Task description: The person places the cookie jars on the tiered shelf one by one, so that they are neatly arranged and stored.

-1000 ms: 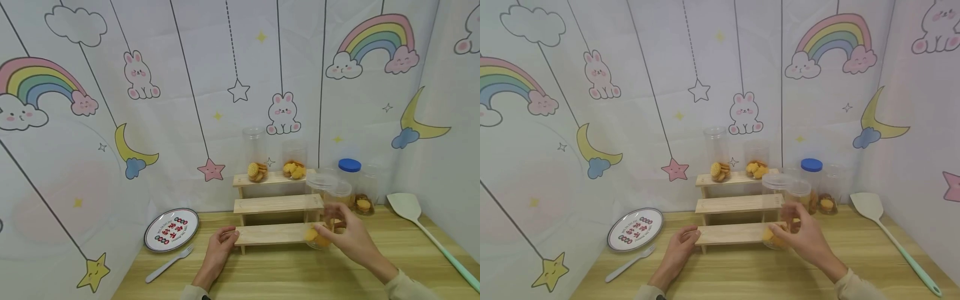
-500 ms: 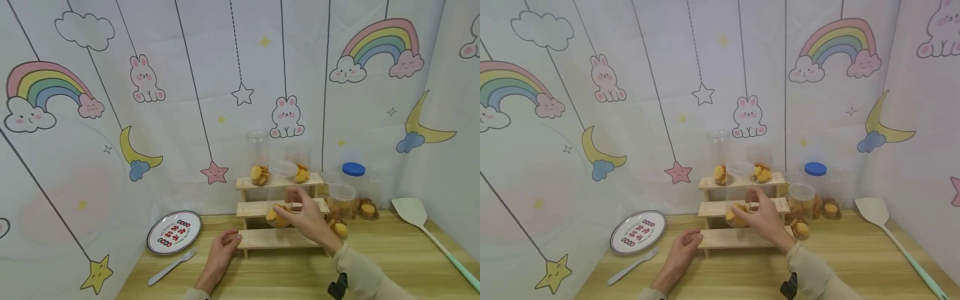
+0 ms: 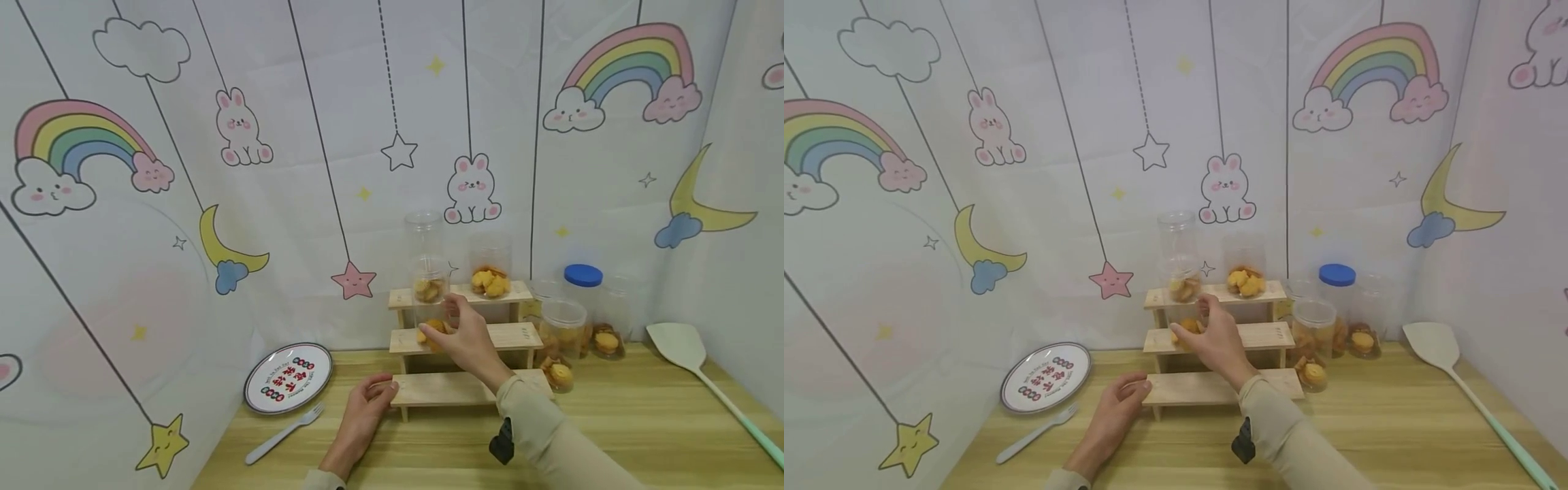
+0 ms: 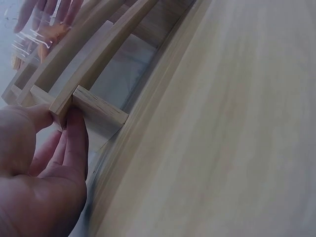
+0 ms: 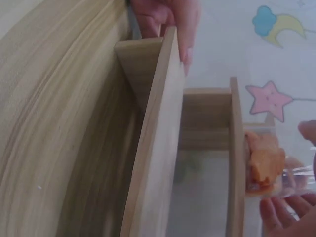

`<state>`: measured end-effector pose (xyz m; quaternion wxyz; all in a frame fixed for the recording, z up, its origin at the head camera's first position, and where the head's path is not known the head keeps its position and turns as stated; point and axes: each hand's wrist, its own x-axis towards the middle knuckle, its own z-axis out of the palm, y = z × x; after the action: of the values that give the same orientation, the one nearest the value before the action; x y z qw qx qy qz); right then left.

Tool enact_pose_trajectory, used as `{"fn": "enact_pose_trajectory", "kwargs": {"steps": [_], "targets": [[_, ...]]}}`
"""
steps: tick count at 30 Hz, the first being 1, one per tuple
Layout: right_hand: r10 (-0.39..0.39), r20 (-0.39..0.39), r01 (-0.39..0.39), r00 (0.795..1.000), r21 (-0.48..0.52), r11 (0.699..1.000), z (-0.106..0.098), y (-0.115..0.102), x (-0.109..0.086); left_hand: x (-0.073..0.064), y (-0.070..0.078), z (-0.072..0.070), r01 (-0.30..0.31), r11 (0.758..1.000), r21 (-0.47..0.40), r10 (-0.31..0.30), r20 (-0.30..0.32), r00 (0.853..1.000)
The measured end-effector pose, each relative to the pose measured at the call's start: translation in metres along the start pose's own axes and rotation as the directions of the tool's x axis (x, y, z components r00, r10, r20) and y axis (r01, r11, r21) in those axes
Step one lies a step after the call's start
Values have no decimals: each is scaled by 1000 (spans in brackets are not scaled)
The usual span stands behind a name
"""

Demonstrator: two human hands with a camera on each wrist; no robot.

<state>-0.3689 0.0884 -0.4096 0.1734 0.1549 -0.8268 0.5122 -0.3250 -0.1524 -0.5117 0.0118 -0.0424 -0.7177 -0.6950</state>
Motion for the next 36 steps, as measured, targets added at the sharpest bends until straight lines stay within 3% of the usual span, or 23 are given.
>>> {"fn": "enact_pose_trajectory", "kwargs": {"steps": [5,15,28,36], "targets": [[-9,-33,6,999,-77,997,-1,0,1,2,0,2,8,1000,-13,-7,9,1000],[-20,-5,19,1000,-150,989,-7,4,-2,3,0,4,-4,1000,13,4,18,1000],[9,60,-1,998,-126,992,-11,12,-8,3,2,-1,6,1000,17,-7,13,1000],[-33,52,36,998,-73,997,-26,16,-23,3,0,-2,13,1000,16,-13,22,1000]]}}
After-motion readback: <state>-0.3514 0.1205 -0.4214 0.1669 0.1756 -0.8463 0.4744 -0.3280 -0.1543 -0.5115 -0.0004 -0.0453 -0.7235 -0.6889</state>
